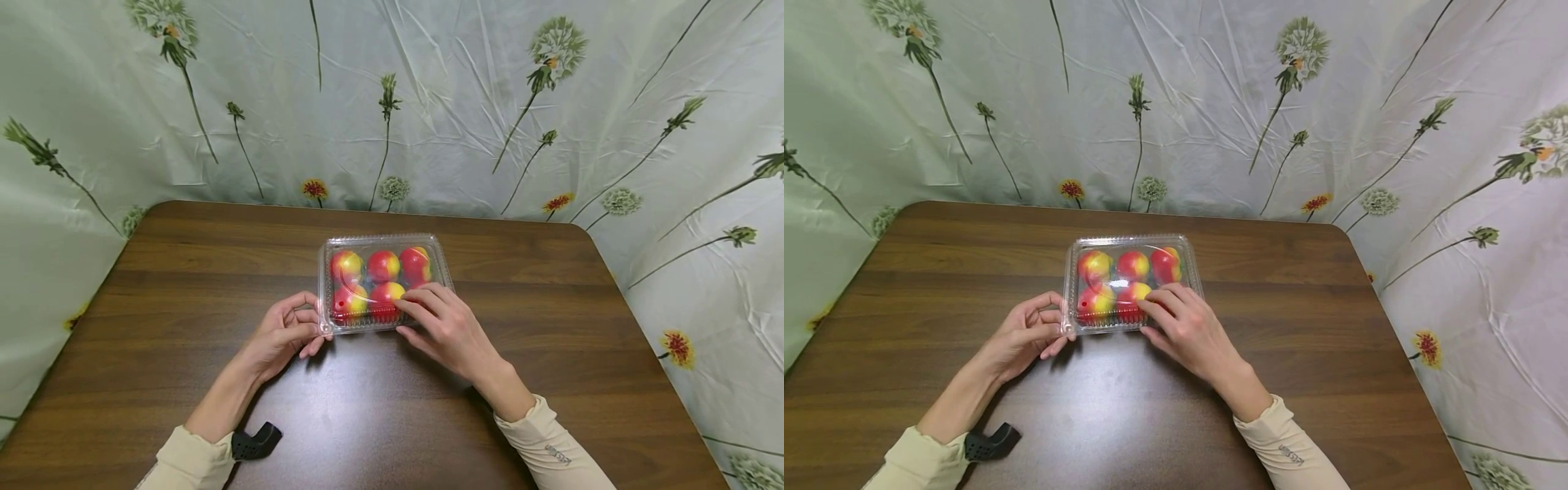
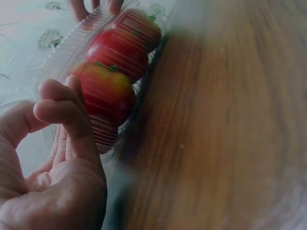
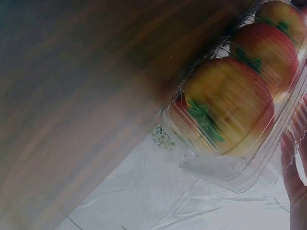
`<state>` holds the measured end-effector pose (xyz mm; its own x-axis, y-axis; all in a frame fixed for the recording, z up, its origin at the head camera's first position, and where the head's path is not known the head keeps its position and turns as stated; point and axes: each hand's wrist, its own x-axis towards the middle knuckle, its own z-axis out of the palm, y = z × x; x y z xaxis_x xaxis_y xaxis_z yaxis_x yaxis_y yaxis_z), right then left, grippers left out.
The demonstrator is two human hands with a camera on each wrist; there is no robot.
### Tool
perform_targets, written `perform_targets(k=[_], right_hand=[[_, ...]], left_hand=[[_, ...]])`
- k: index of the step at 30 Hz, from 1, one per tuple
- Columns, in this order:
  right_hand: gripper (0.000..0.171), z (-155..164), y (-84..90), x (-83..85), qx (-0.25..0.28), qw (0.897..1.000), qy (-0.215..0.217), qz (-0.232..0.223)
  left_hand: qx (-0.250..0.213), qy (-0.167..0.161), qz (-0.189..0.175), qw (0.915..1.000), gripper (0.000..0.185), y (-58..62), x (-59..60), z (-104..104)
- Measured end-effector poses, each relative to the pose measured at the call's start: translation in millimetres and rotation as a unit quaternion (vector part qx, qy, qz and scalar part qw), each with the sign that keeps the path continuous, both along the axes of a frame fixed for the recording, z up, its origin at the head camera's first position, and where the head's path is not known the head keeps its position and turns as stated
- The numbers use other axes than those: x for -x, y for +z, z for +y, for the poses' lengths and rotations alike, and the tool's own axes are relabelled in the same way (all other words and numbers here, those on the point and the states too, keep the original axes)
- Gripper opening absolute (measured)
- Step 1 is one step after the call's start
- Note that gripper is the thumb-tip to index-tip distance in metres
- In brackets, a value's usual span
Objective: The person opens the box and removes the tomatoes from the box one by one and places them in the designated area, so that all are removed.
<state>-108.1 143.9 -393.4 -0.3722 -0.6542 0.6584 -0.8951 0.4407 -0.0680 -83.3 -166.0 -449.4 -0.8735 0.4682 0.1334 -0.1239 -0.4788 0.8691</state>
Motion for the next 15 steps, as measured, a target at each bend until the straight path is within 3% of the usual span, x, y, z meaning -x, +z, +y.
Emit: perform_targets(k=[15], right_hand=[[0.039, -0.3, 0.1, 0.8, 0.003, 0.999, 0.007, 0.041]], left_hand=[[0.021, -0.004, 0.003, 0.9998, 0.018, 0.3, 0.6, 2.3]])
